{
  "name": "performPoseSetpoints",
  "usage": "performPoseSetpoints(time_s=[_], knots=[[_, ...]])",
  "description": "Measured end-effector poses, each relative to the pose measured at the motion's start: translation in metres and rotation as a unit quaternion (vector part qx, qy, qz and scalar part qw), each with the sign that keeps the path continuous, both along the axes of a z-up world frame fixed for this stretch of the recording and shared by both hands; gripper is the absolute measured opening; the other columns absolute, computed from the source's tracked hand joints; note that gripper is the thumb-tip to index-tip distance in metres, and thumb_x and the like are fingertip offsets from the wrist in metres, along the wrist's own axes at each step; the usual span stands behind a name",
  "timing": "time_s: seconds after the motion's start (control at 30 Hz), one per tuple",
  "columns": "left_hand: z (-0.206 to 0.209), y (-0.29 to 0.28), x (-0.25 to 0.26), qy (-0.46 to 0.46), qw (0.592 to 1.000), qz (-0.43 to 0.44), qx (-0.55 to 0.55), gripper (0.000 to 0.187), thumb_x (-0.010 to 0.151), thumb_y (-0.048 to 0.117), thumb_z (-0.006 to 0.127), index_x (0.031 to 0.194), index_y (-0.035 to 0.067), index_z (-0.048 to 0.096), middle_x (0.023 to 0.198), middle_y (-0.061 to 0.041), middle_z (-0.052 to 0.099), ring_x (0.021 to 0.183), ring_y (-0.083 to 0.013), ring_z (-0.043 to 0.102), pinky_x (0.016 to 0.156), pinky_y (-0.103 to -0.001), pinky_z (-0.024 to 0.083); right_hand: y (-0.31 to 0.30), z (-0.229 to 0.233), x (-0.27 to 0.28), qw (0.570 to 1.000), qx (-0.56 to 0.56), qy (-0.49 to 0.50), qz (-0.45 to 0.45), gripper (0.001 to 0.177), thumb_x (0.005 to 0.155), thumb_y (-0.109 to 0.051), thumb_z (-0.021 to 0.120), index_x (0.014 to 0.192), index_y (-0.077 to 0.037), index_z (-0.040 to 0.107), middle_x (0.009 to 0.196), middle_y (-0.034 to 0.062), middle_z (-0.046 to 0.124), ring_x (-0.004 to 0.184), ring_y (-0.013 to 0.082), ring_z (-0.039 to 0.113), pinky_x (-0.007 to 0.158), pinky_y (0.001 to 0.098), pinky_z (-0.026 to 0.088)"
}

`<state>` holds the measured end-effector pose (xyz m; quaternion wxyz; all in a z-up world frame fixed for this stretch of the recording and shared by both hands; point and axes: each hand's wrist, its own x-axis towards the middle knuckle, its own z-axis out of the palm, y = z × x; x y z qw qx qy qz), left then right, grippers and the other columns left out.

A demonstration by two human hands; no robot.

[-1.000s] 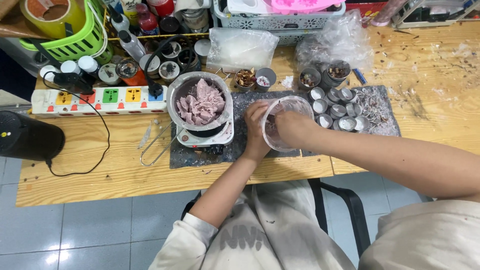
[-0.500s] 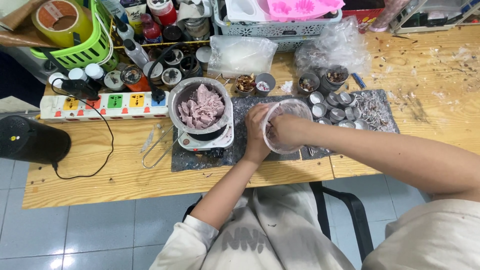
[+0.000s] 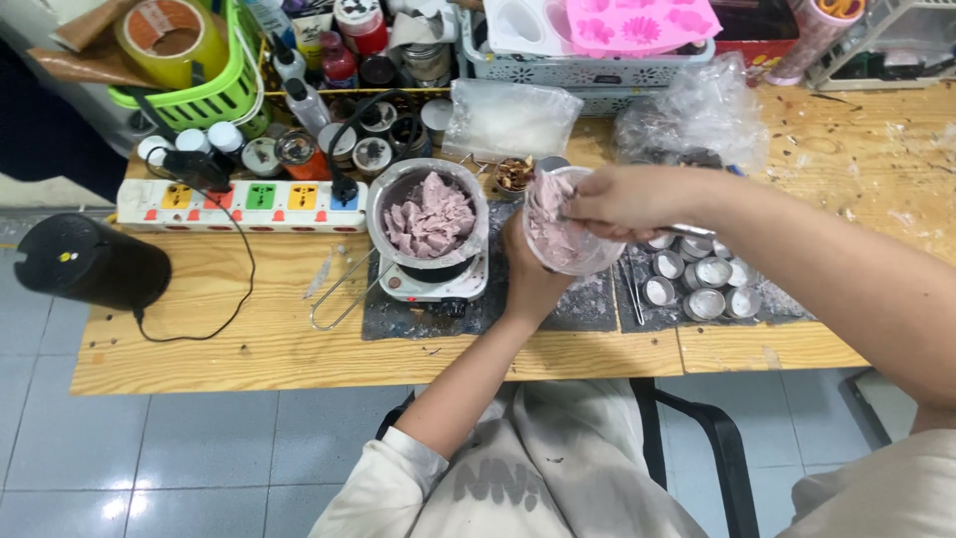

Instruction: The person is mixing a purple wax substance in a plastic cup using a spoon and then pouring it into a melting pot on a heater.

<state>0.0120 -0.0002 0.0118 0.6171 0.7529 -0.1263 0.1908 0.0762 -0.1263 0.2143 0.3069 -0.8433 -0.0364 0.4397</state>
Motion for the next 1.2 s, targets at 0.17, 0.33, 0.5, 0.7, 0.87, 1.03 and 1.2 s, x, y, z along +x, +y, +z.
performPoseSetpoints(time_s=[0.17,0.33,0.5,0.7,0.87,1.03,1.2], knots=[[-0.002,0.007,-0.007,0.0,0.998,-0.048,-0.032,0.113,0.076,0.018,0.089,0.158,0.003,0.012,0.148,-0.021,0.028,0.144,-0.0391,0.033,0.123,-0.051,0.029,0.069,0.019,-0.002,0.958,-0.054,-0.259,0.11,0.027,0.1,-0.028,0.05,0.093,-0.004,0.061,0.058,0.0023,0.058,0.044,0.0159,0.054,0.038,0.0312,0.045],[0.004,0.01,-0.007,-0.018,0.996,-0.061,-0.062,0.104,0.083,0.015,0.086,0.157,-0.001,0.015,0.151,-0.023,0.03,0.146,-0.0404,0.034,0.123,-0.052,0.027,0.109,-0.025,0.0,0.72,-0.169,-0.621,0.259,0.016,0.091,-0.017,0.06,0.099,-0.003,0.06,0.065,0.0096,0.068,0.054,0.0255,0.069,0.043,0.0355,0.053],[-0.008,0.008,-0.006,-0.04,0.998,-0.042,-0.019,0.099,0.084,0.018,0.085,0.154,-0.004,0.02,0.15,-0.026,0.032,0.145,-0.0417,0.033,0.122,-0.052,0.026,0.106,-0.033,0.0,0.645,-0.196,-0.678,0.291,0.011,0.088,-0.014,0.062,0.094,-0.006,0.059,0.071,0.0063,0.068,0.058,0.0222,0.072,0.044,0.0346,0.054],[-0.025,0.005,-0.004,-0.024,0.998,-0.055,0.017,0.086,0.084,0.017,0.088,0.149,0.0,0.035,0.147,-0.024,0.039,0.142,-0.0403,0.037,0.121,-0.051,0.027,0.106,-0.026,-0.013,0.631,-0.162,-0.709,0.27,0.013,0.085,-0.015,0.064,0.094,-0.007,0.06,0.071,0.0057,0.068,0.057,0.0217,0.071,0.042,0.0345,0.053],[-0.008,0.012,-0.01,-0.021,0.998,-0.062,0.013,0.094,0.086,0.019,0.086,0.153,-0.003,0.024,0.149,-0.027,0.032,0.144,-0.0421,0.032,0.122,-0.051,0.024,0.116,-0.022,-0.011,0.694,-0.184,-0.649,0.253,0.025,0.093,-0.032,0.063,0.093,-0.007,0.06,0.061,0.0067,0.067,0.052,0.024,0.07,0.042,0.036,0.053],[0.002,0.015,-0.03,0.014,0.999,-0.028,0.042,0.105,0.079,0.025,0.083,0.155,-0.003,0.017,0.153,-0.027,0.03,0.147,-0.0425,0.033,0.125,-0.05,0.028,0.115,-0.015,-0.01,0.725,-0.197,-0.613,0.244,0.054,0.097,-0.058,0.061,0.092,-0.004,0.062,0.053,0.0082,0.065,0.049,0.0265,0.069,0.042,0.0367,0.053],[0.004,0.064,-0.069,0.189,0.949,-0.137,0.211,0.113,0.083,0.039,0.083,0.157,-0.009,0.012,0.159,-0.037,0.02,0.148,-0.0484,0.022,0.12,-0.049,0.024,0.108,-0.012,-0.012,0.71,-0.175,-0.642,0.231,0.052,0.095,-0.056,0.066,0.09,-0.004,0.066,0.056,0.0096,0.065,0.053,0.0282,0.07,0.044,0.038,0.054]])
